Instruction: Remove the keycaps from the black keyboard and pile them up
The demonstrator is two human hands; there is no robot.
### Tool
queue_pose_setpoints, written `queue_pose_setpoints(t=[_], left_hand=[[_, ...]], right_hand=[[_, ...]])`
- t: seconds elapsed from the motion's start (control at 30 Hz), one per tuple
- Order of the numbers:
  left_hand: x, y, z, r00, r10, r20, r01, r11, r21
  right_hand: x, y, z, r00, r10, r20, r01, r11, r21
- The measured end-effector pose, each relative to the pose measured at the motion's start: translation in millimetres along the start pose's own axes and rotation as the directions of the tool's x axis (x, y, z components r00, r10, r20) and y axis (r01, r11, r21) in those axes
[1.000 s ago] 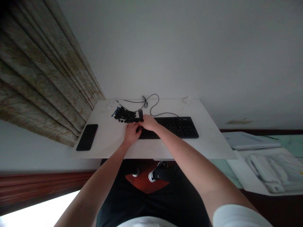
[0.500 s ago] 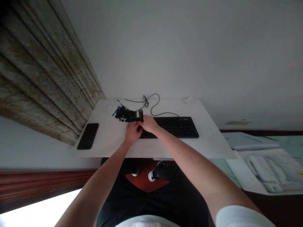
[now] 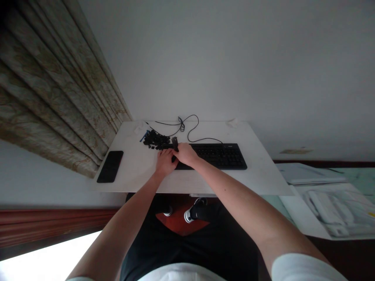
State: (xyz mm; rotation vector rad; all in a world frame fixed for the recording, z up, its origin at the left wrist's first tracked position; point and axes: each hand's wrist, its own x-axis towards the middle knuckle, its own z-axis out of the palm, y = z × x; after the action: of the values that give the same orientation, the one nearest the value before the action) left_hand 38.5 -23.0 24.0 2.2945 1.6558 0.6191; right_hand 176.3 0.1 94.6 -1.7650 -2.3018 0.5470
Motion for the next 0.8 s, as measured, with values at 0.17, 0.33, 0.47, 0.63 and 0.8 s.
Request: queue_pose_setpoints(t=[0.17,0.33,0.47,0.63,0.8], left_hand=[[1,0,0,1.0,0.002,-0.001,-0.002,1.0,0.008],[0,1,0,1.0,0.006,-0.005,-0.006,1.0,0.024],[0,1,0,1.0,0.009,-0.011,-0.009,1.0,0.02],[0,0,1,1.0,0.011,-0.012,-0.011,1.0,0.0],[-2,0,-1,1.0,-0.01,-0.02,0.009,0.999,-0.036]], right_hand=[[-3,-3,-1,0.999,-0.048,-0.009,0.048,0.999,-0.009],[-4,0,1,0.998,-0.059,-0.023,0.059,0.998,-0.017],[-5,0,2,0.999,-0.048,-0.016,0.048,0.998,-0.035],[13,-18,-35,0.992,-0.056,-0.111,0.058,0.998,0.017],[25,-21,-75,0.992,-0.023,-0.123,0.035,0.994,0.101]])
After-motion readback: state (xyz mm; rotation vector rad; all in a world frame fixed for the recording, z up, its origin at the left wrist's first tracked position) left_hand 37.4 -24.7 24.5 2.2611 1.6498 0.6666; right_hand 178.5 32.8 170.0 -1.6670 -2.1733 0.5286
